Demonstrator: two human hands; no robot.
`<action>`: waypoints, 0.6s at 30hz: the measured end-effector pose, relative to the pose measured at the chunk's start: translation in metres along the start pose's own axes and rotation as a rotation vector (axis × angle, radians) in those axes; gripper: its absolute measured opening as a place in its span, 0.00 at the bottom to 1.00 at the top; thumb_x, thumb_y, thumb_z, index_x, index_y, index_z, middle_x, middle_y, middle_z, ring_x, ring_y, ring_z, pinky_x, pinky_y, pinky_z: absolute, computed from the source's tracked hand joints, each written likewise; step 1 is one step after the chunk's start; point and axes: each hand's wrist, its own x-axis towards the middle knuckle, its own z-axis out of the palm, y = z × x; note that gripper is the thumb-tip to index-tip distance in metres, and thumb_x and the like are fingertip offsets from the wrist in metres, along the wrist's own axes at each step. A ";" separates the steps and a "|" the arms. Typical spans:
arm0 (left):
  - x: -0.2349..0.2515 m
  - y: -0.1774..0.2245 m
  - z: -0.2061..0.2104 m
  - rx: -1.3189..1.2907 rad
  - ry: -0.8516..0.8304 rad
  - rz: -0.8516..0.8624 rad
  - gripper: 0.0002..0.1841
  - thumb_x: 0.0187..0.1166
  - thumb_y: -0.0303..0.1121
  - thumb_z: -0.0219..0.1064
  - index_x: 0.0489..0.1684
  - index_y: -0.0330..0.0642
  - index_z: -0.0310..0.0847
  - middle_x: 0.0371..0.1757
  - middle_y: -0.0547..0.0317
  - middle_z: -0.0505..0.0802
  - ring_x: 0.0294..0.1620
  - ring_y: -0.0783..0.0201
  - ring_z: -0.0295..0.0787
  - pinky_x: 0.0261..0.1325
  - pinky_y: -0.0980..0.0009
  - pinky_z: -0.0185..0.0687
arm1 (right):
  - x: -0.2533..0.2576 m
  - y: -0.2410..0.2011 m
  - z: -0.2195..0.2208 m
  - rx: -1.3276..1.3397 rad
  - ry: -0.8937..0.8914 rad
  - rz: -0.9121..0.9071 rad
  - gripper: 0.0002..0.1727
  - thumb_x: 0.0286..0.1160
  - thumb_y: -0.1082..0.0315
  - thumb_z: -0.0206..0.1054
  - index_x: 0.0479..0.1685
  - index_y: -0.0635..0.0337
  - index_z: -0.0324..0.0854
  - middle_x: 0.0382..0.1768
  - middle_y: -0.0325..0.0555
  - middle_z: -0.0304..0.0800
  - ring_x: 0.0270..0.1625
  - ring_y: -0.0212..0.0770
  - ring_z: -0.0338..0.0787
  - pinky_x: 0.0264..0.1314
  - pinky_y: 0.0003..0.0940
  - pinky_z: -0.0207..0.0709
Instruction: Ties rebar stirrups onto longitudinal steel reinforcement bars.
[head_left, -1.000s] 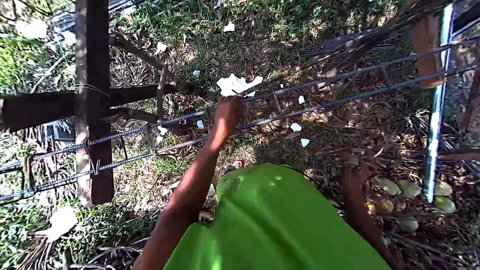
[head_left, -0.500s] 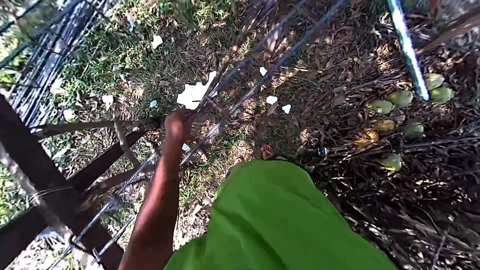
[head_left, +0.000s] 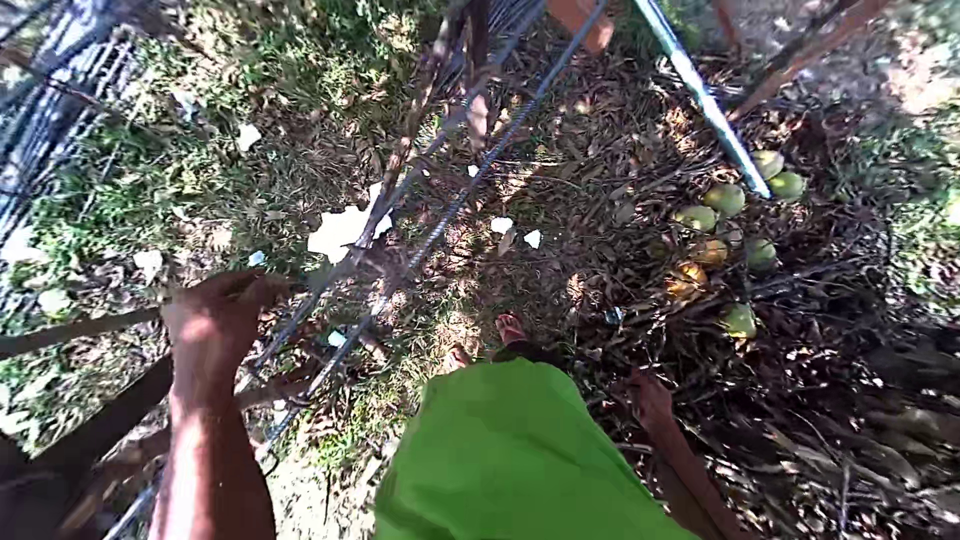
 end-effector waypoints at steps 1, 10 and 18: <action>-0.007 0.003 -0.011 0.001 0.028 -0.022 0.19 0.85 0.51 0.67 0.59 0.48 0.89 0.53 0.45 0.94 0.50 0.42 0.92 0.56 0.30 0.81 | -0.001 -0.005 -0.003 0.048 -0.010 -0.026 0.21 0.90 0.67 0.56 0.76 0.68 0.72 0.51 0.56 0.85 0.42 0.40 0.85 0.46 0.38 0.82; -0.056 0.015 -0.079 -0.602 0.425 0.171 0.08 0.82 0.37 0.68 0.46 0.42 0.83 0.40 0.69 0.93 0.40 0.72 0.93 0.48 0.68 0.93 | -0.023 -0.204 0.012 0.397 -0.393 -0.627 0.05 0.90 0.61 0.55 0.46 0.41 0.76 0.14 0.19 0.71 0.14 0.20 0.71 0.19 0.18 0.73; -0.076 0.057 -0.025 -0.782 0.156 0.338 0.08 0.83 0.32 0.68 0.46 0.37 0.91 0.35 0.62 0.94 0.31 0.72 0.89 0.38 0.71 0.89 | -0.246 -0.342 0.148 -0.276 -0.872 -1.416 0.13 0.85 0.61 0.63 0.60 0.52 0.86 0.29 0.28 0.82 0.20 0.22 0.73 0.21 0.20 0.70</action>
